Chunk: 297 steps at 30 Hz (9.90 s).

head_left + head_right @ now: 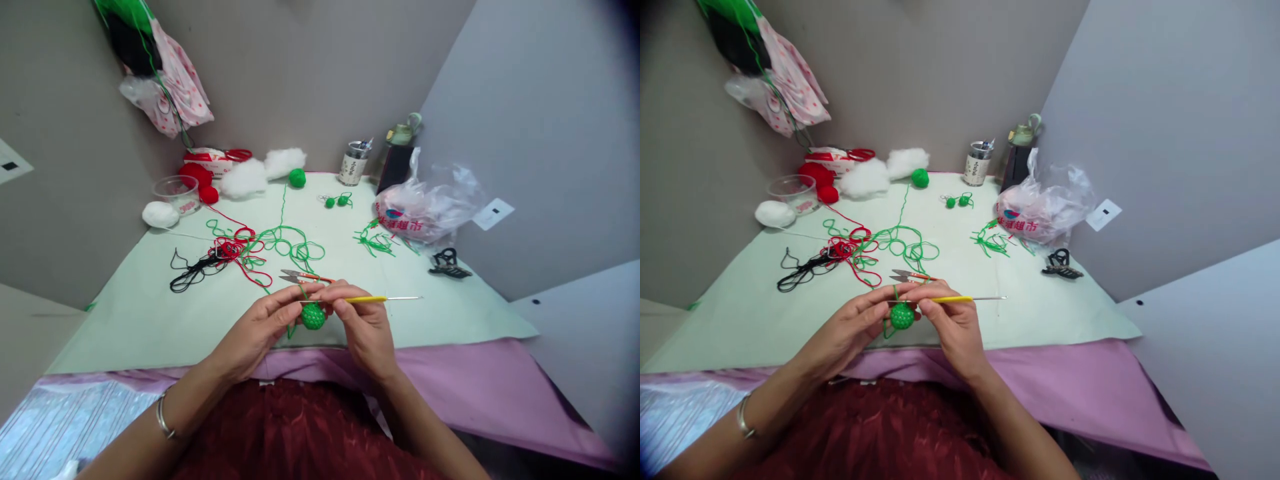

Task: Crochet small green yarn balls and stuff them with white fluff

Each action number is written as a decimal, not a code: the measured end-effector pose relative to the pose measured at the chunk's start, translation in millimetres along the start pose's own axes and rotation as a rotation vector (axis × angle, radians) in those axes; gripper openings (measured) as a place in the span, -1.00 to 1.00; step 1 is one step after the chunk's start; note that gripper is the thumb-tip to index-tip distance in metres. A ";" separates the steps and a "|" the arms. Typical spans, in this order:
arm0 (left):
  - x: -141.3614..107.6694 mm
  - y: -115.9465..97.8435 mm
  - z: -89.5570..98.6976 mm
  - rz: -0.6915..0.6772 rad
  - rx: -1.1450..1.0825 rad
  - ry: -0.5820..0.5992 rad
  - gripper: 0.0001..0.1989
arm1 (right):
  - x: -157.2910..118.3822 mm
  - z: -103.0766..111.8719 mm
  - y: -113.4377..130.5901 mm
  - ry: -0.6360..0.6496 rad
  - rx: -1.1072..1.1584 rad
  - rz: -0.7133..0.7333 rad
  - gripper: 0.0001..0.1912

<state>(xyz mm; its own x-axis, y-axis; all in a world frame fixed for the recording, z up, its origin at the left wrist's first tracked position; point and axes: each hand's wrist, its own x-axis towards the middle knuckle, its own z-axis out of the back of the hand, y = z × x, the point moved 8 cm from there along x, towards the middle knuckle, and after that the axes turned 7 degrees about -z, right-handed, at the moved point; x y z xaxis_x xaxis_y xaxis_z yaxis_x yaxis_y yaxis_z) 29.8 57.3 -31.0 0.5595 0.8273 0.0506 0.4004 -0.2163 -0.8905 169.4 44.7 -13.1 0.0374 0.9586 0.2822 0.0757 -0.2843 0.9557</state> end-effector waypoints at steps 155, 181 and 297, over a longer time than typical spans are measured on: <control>85.2 -88.8 176.0 -0.282 1.010 -0.520 -0.77 | 113.0 -38.2 -27.3 0.207 0.555 -0.549 -0.70; 54.1 -81.7 45.6 -0.248 0.048 -0.274 -0.53 | 110.4 -38.4 -17.0 0.200 0.564 -0.452 -0.72; 26.1 -16.7 13.4 0.030 -0.376 -0.294 -0.41 | 31.0 -29.5 27.7 -0.121 -0.170 0.198 -0.71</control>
<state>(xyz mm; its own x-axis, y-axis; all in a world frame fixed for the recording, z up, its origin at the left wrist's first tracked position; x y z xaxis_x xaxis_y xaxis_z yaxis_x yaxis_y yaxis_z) 28.0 89.5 -20.9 0.3675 0.9178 -0.1506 0.6525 -0.3698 -0.6614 143.3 67.0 24.5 0.1538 0.8733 0.4623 -0.1122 -0.4494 0.8863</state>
